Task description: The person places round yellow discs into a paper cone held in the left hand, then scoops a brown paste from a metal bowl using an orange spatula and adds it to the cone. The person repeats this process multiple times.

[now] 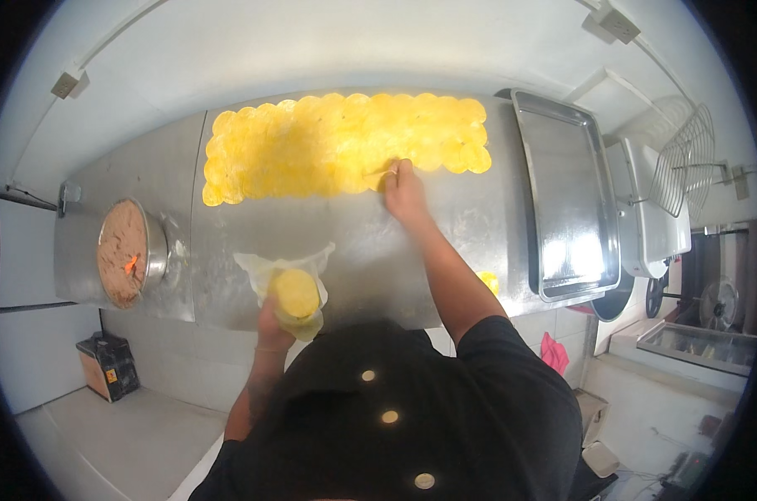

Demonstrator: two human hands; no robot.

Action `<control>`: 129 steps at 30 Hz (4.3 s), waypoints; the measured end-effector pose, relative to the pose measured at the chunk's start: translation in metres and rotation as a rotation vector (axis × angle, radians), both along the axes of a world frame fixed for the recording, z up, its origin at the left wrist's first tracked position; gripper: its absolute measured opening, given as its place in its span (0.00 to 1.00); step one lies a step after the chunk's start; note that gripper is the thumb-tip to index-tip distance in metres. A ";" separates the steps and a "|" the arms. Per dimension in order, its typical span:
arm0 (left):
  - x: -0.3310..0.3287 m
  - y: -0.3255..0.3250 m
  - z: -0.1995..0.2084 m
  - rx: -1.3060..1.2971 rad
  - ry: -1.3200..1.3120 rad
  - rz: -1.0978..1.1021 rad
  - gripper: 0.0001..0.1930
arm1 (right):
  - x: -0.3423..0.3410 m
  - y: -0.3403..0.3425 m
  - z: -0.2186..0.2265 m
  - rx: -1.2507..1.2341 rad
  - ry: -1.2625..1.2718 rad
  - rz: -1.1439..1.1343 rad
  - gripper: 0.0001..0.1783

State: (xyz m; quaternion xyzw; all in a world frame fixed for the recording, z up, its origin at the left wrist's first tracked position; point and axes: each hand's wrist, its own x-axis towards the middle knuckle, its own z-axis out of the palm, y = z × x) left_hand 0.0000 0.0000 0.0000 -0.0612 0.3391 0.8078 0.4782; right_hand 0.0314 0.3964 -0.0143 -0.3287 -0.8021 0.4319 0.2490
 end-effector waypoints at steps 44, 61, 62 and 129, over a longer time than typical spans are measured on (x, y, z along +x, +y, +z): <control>0.011 0.010 0.013 -0.052 -0.011 0.071 0.26 | 0.061 -0.002 -0.009 0.597 -0.179 0.084 0.21; 0.018 0.030 0.015 0.127 -0.034 0.068 0.28 | 0.070 -0.104 0.073 0.268 0.022 0.531 0.23; 0.015 0.031 0.015 0.106 -0.063 0.047 0.29 | 0.075 -0.126 0.086 0.240 0.047 0.633 0.22; 0.055 0.078 -0.005 0.065 -0.131 0.002 0.29 | 0.076 -0.014 0.013 0.570 -0.230 0.139 0.25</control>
